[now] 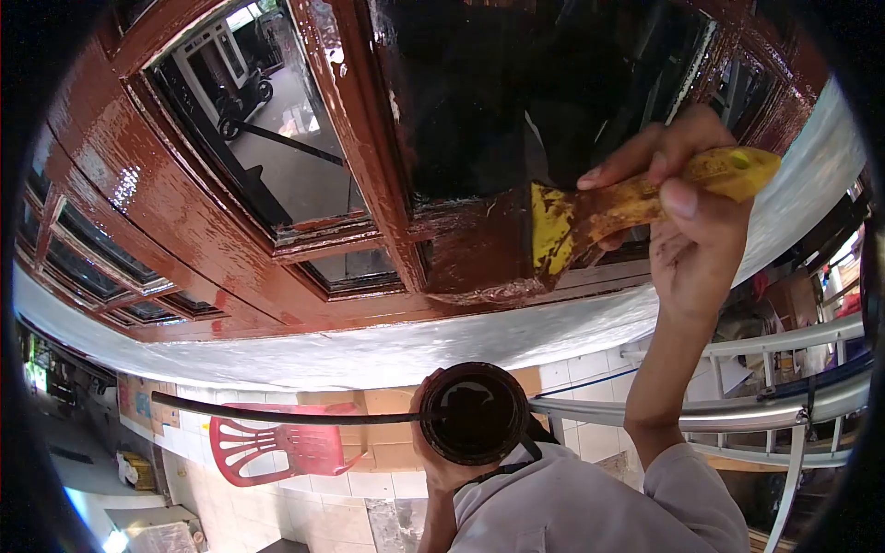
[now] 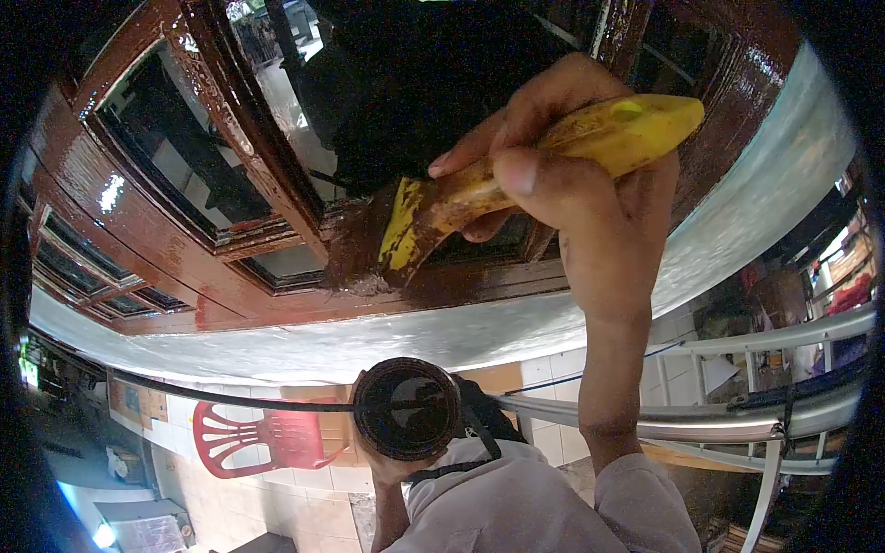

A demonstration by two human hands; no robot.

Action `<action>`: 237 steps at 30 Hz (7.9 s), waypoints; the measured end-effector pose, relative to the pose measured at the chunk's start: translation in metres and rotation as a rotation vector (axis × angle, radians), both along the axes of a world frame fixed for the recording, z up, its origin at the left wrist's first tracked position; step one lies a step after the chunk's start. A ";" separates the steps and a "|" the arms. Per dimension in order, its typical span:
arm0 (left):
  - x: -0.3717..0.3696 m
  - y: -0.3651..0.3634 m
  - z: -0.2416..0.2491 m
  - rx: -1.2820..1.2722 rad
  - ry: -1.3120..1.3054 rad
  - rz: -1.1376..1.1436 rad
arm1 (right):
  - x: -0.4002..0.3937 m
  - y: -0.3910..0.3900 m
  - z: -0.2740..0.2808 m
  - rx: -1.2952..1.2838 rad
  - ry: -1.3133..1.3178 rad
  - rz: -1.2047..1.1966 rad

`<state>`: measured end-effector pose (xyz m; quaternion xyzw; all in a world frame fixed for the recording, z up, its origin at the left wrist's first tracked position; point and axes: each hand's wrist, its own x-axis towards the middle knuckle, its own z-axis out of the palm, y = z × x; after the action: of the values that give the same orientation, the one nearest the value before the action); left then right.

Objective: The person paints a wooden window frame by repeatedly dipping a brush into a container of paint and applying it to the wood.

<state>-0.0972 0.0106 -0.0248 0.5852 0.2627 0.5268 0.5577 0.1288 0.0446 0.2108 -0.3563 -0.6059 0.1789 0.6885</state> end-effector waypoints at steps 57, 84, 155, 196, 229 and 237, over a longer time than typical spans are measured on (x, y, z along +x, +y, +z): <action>-0.016 -0.011 0.006 0.078 0.038 0.082 | -0.027 -0.012 -0.053 0.195 -0.025 -0.115; -0.018 -0.005 0.001 0.057 0.041 0.091 | -0.044 -0.006 -0.104 0.206 -0.107 -0.235; -0.027 -0.006 -0.001 0.014 0.016 0.091 | -0.065 -0.025 -0.073 0.290 -0.798 -0.286; -0.006 0.000 0.026 0.125 0.094 0.124 | -0.027 -0.040 -0.045 0.174 0.477 -0.315; 0.001 0.004 0.047 0.133 0.087 0.141 | -0.044 -0.056 -0.064 -0.264 0.701 -0.340; -0.001 0.007 0.049 0.129 0.040 0.150 | -0.036 -0.058 -0.059 -0.312 0.784 -0.200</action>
<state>-0.0981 0.0171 0.0237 0.6089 0.2824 0.5711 0.4725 0.0924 -0.0139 0.1519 -0.4184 -0.2266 0.3225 0.8183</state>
